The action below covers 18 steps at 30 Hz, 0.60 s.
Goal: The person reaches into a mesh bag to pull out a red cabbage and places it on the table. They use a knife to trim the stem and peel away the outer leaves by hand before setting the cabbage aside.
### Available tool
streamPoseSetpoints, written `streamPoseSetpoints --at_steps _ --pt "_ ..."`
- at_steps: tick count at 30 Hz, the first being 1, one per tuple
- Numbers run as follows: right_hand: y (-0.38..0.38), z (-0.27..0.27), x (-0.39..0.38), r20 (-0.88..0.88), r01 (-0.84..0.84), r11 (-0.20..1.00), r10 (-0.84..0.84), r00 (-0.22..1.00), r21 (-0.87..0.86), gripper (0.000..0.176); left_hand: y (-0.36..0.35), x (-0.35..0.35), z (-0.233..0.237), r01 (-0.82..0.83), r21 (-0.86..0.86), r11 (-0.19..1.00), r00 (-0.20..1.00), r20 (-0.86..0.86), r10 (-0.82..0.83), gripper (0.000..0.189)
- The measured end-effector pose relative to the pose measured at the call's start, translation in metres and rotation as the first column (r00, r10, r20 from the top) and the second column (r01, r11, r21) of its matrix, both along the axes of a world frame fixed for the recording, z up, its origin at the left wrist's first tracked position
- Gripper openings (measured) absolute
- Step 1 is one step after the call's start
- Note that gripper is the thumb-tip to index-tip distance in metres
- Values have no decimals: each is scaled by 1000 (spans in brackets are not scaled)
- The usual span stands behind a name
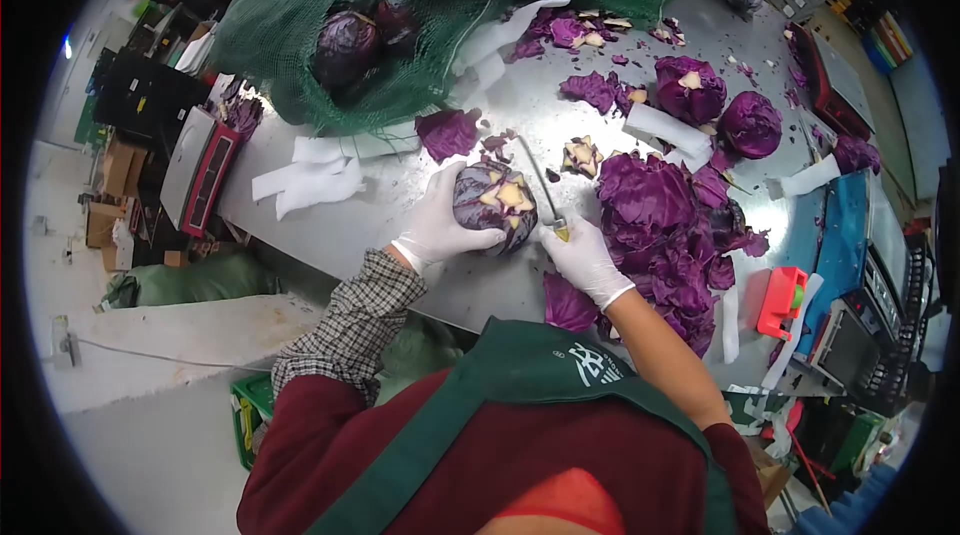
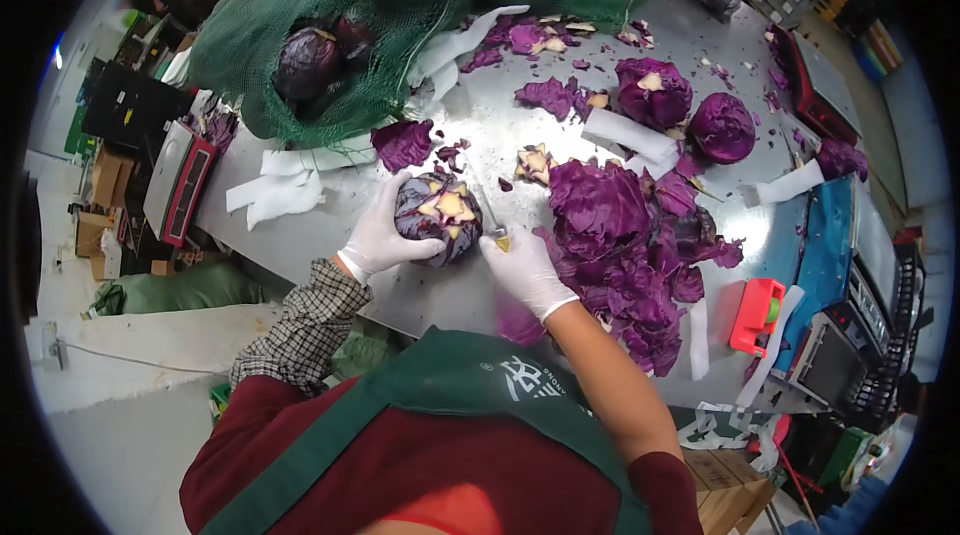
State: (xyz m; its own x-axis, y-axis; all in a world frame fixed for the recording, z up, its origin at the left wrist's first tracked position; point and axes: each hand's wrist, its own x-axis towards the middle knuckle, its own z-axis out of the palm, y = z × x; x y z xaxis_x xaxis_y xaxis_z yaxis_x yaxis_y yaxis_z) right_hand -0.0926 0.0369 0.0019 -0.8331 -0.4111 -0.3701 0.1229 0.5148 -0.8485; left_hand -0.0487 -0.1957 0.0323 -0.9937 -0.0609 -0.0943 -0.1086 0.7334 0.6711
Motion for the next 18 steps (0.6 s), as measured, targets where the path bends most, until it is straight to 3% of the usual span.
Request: streamPoseSetpoints --at_steps 4,7,9,10,13,15,16,18 --pt "8 12 15 -161 -70 998 69 984 -1 44 4 0 -5 -28 -42 999 999 -33 27 109" --pt "13 21 19 -146 -16 1000 17 989 9 47 4 3 -1 -39 -51 998 999 -27 37 109" --pt "8 -3 22 -103 47 994 -57 993 -103 48 6 6 -4 -37 -71 997 998 -53 33 109" --pt "7 -15 24 -77 80 984 -93 993 -157 48 7 9 -6 -47 -30 998 997 -69 44 109" --pt "0 -9 28 270 181 921 -88 959 -344 50 17 25 -16 -88 136 987 987 -120 104 109" --pt "10 5 33 221 185 919 -112 969 -348 48 39 39 -29 -107 301 948 972 -170 163 109" --pt "21 9 38 175 171 929 -119 977 -328 48 49 46 -47 -104 521 847 970 -137 203 109" --pt "40 18 51 114 172 943 -145 983 -286 47 69 60 -46 -47 401 915 972 -193 135 111"
